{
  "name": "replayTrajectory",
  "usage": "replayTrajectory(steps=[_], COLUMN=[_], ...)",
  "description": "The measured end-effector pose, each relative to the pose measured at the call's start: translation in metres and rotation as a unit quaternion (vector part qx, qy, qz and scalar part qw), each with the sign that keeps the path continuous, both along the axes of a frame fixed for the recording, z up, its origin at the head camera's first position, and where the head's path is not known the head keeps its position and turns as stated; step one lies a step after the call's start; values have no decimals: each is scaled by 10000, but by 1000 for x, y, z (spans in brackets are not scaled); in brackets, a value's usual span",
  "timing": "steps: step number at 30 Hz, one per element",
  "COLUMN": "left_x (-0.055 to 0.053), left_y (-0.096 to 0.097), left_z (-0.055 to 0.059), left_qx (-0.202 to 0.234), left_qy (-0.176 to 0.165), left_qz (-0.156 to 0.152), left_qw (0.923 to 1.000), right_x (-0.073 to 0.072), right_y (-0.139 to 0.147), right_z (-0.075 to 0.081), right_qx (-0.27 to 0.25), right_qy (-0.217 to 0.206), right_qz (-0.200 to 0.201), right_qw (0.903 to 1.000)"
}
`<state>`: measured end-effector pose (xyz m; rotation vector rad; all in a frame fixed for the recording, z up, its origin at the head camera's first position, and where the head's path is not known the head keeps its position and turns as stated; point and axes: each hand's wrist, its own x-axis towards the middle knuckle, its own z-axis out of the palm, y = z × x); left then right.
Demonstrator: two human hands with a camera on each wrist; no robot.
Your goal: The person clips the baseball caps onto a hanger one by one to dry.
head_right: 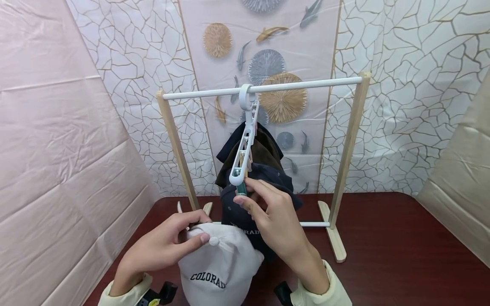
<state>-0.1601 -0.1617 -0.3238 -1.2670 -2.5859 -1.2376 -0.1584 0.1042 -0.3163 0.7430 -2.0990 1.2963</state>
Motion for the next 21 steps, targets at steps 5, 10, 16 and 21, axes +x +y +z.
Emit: replayTrajectory(steps=[5,10,16,21], left_x=[-5,-4,-2,0], left_y=[6,7,8,10], left_z=[-4,-3,-2,-1], left_qx=[36,-237,-663,-901], left_qy=[626,550,801,1287], left_qz=[-167,199,710,891], left_qw=[9979,9980,9920,9836], right_x=[0,0,0,1], right_y=[0,0,0,-1], right_z=[0,0,1,2], right_qx=[40,59,51,-48], right_qy=[25,29,44,100], right_qz=[-28,-26,-20,58], right_qw=[10000,10000,10000,9999])
